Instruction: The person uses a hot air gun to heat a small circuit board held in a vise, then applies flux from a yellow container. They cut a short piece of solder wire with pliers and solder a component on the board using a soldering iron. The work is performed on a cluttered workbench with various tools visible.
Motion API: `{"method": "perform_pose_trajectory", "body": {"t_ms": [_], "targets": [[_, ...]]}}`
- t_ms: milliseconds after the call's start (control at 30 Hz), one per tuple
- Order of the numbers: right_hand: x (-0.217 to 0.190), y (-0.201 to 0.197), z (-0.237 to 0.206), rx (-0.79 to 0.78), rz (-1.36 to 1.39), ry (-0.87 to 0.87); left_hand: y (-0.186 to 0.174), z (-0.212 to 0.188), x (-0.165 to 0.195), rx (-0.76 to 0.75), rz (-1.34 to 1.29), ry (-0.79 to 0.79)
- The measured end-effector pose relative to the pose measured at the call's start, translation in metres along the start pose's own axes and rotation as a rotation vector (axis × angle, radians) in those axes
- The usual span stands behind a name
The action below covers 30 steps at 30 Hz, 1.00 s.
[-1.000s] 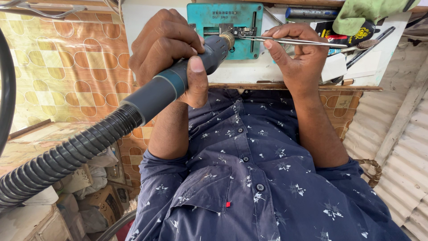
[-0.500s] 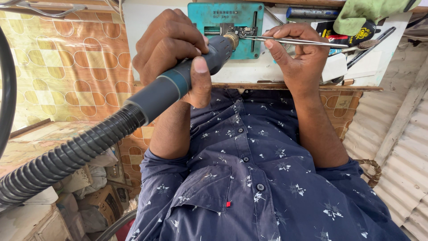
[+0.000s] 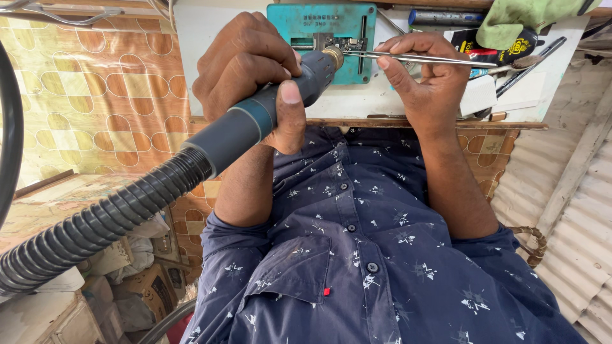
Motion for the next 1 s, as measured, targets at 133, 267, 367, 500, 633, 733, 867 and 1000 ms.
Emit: {"method": "perform_pose_trajectory", "body": {"t_ms": [133,267,367,500,633,733,867,1000], "targets": [[0.0007,-0.0001,0.0001,0.000,0.004,-0.002,-0.0010,0.0005,0.0011,-0.009,0.011,-0.015],[0.0010,-0.0003,0.0003,0.001,-0.003,0.003,-0.0032,0.0008,0.0016,-0.009,0.024,-0.027],[0.0011,-0.0004,0.0000,0.003,0.001,0.010,-0.0054,0.0012,0.0022,0.000,0.040,-0.026],[0.0008,0.0000,-0.0001,0.002,0.004,0.007,-0.0080,0.0018,0.0031,0.002,0.042,-0.024],[0.0005,0.0000,0.0000,0.007,0.006,0.002,-0.0096,0.0019,0.0030,0.013,0.045,-0.027],[-0.0005,0.0003,0.0002,0.002,-0.007,-0.004,-0.0097,0.0019,0.0024,0.019,0.036,-0.023],[-0.0012,0.0002,0.0003,0.004,-0.014,-0.002,-0.0097,0.0013,0.0023,0.030,0.042,-0.012],[-0.0019,0.0005,0.0004,0.002,-0.026,-0.004,-0.0096,0.0005,0.0025,0.025,0.046,-0.025]]}}
Point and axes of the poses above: each hand's wrist, its own z-axis towards the middle knuckle, its own y-axis out of the palm, x = y × z, the point moved 7 cm from there along z, towards the middle knuckle, and after that the axes turned 5 degrees about -x, right-handed, at the moved point
